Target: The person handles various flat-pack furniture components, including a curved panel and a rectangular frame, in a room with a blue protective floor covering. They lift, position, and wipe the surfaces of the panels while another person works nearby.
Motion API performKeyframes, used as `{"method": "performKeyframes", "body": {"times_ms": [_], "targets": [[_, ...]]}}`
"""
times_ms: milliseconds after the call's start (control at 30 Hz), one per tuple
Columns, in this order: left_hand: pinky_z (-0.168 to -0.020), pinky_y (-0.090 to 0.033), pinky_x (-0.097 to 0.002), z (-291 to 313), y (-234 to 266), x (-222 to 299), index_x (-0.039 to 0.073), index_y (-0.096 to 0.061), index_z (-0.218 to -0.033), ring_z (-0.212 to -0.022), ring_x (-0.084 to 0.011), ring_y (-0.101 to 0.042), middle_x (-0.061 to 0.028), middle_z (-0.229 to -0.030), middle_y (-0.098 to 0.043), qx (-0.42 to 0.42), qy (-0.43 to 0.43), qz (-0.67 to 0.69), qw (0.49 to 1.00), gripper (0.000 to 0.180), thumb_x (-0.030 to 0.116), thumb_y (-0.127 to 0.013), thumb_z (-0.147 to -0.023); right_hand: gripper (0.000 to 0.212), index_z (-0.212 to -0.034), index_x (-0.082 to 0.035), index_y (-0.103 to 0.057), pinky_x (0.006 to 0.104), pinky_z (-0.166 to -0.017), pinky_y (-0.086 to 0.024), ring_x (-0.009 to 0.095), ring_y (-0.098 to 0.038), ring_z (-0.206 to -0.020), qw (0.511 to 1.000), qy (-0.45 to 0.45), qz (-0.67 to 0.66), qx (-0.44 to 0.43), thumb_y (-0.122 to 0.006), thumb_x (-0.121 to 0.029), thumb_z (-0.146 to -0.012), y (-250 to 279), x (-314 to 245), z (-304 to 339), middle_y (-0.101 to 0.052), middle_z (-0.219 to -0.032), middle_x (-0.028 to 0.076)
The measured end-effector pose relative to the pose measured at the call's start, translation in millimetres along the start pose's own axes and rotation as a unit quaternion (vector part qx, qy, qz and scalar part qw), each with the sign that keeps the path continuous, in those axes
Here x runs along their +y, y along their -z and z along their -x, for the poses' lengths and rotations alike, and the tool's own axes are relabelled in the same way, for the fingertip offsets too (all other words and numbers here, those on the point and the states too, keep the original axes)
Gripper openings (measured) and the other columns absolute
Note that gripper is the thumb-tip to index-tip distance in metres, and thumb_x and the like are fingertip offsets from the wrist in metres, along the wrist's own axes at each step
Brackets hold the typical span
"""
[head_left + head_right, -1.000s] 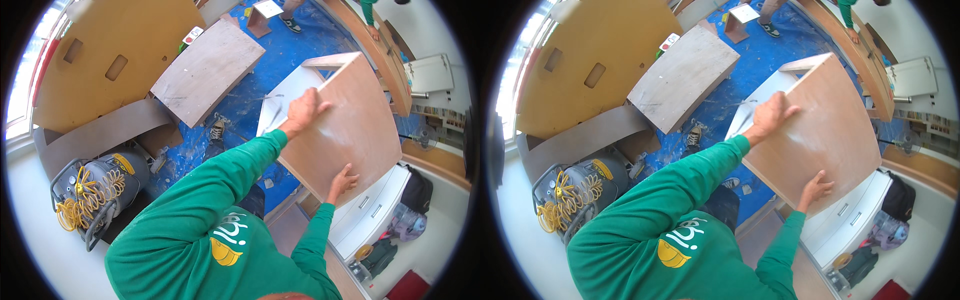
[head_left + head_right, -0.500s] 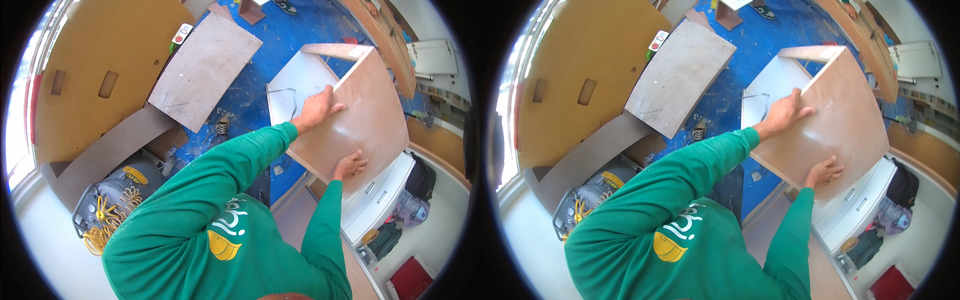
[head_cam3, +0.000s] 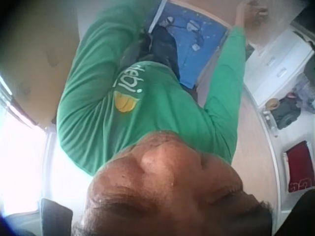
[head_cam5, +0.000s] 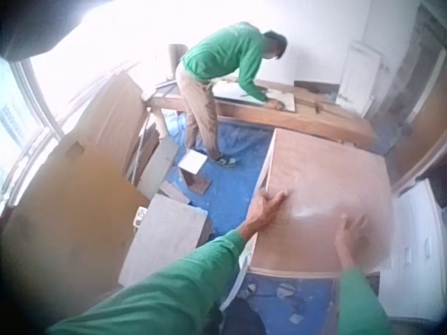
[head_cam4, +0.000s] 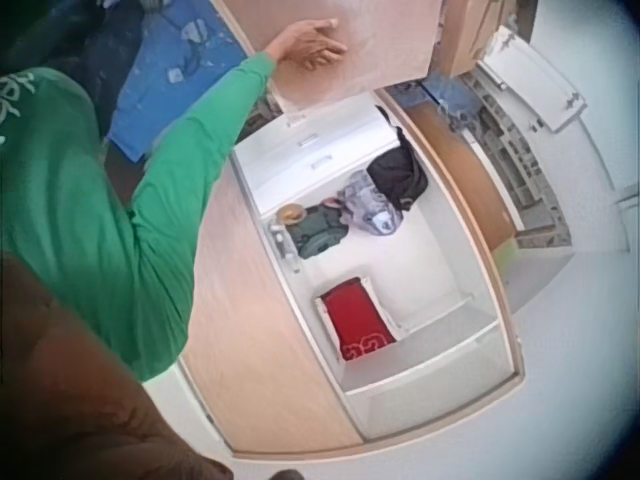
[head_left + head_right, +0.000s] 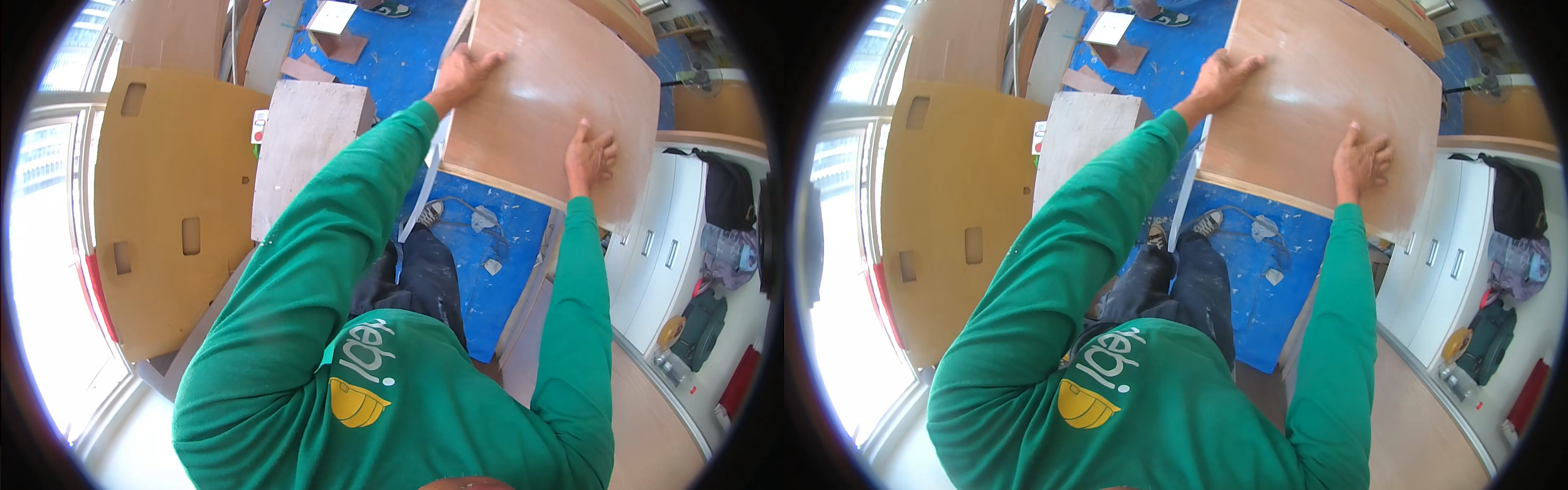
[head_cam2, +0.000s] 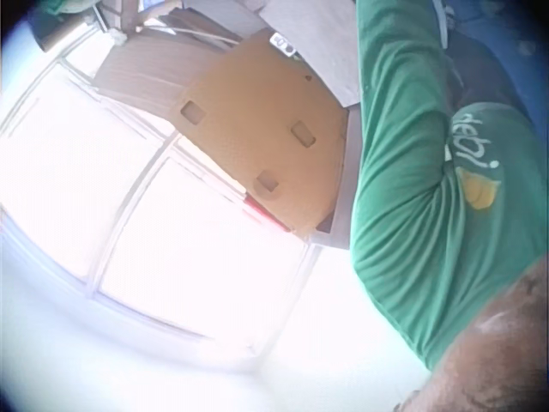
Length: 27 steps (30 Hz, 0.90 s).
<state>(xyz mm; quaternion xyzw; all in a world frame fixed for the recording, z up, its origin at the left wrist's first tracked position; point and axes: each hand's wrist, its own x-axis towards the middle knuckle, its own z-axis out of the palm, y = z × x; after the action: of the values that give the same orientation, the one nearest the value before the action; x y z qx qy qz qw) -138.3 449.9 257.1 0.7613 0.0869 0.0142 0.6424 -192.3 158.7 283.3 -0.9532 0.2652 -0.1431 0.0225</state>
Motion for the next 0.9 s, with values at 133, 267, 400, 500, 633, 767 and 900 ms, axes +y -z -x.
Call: {"method": "performKeyframes", "body": {"times_ms": [133,267,400,500,633,767,900], "targets": [[-0.084,-0.060,-0.0388,-40.6,-7.9,8.6,-0.008,-0.065,-0.118,-0.097,-0.0259,-0.074,-0.0200,-0.108,-0.074,-0.005,0.042,-0.044,0.998,0.076,0.059,-0.077,-0.086,0.086,-0.153,-0.003,-0.041,0.0688,-0.110,-0.029,0.038,-0.035,-0.147,1.000,0.025,-0.010,0.012,-0.046,-0.067,-0.097,-14.9,-13.5,-31.1,-0.038,-0.156,0.022],[-0.082,-0.060,-0.0385,-62.8,-8.0,9.1,-0.007,-0.066,-0.118,-0.095,-0.0252,-0.073,-0.0176,-0.106,-0.074,-0.016,0.059,-0.039,0.997,0.074,0.058,-0.077,-0.086,0.085,-0.153,-0.003,-0.041,0.0695,-0.110,-0.030,0.037,-0.035,-0.147,1.000,0.029,-0.005,-0.003,-0.046,-0.067,-0.097,-18.4,-26.7,-42.9,-0.039,-0.156,0.022],[-0.082,-0.057,-0.0379,-77.5,-9.8,12.3,-0.007,-0.067,-0.118,-0.096,-0.0232,-0.071,-0.0167,-0.107,-0.074,-0.014,0.057,-0.035,0.998,0.072,0.058,-0.076,-0.088,0.084,-0.154,-0.004,-0.041,0.0697,-0.109,-0.031,0.037,-0.034,-0.148,0.999,0.032,-0.003,-0.009,-0.046,-0.066,-0.098,-18.9,-36.8,-55.9,-0.040,-0.156,0.021],[-0.084,-0.057,-0.0376,-91.4,-10.4,14.4,-0.007,-0.067,-0.119,-0.099,-0.0230,-0.070,-0.0172,-0.108,-0.073,-0.029,0.077,-0.039,0.996,0.072,0.058,-0.075,-0.089,0.082,-0.153,-0.004,-0.041,0.0702,-0.110,-0.031,0.036,-0.033,-0.149,0.998,0.052,-0.009,-0.014,-0.046,-0.064,-0.099,-22.1,-41.7,-64.5,-0.039,-0.156,0.021],[-0.086,-0.057,-0.0375,-98.9,-11.7,21.5,-0.006,-0.068,-0.120,-0.100,-0.0231,-0.070,-0.0180,-0.109,-0.073,-0.047,0.076,-0.029,0.996,0.072,0.058,-0.076,-0.089,0.080,-0.153,-0.003,-0.041,0.0701,-0.111,-0.031,0.036,-0.033,-0.150,0.997,0.074,-0.015,-0.012,-0.047,-0.062,-0.099,-24.6,-42.1,-69.6,-0.039,-0.157,0.020],[-0.089,-0.056,-0.0391,-117.5,-15.8,7.9,-0.010,-0.065,-0.121,-0.105,-0.0278,-0.070,-0.0225,-0.116,-0.071,-0.035,0.082,-0.012,0.996,0.078,0.058,-0.077,-0.086,0.079,-0.152,-0.003,-0.042,0.0690,-0.111,-0.031,0.036,-0.033,-0.149,0.997,0.074,-0.014,-0.011,-0.047,-0.062,-0.099,-30.1,-47.3,-77.3,-0.039,-0.157,0.020],[-0.090,-0.056,-0.0401,-122.0,-17.0,10.2,-0.014,-0.061,-0.125,-0.110,-0.0316,-0.069,-0.0268,-0.120,-0.069,-0.065,0.084,0.030,0.994,0.085,0.059,-0.077,-0.085,0.079,-0.153,-0.004,-0.041,0.0676,-0.112,-0.030,0.036,-0.034,-0.149,0.997,0.069,-0.009,-0.028,-0.047,-0.062,-0.099,-31.5,-53.1,-84.8,-0.038,-0.158,0.019]]}}
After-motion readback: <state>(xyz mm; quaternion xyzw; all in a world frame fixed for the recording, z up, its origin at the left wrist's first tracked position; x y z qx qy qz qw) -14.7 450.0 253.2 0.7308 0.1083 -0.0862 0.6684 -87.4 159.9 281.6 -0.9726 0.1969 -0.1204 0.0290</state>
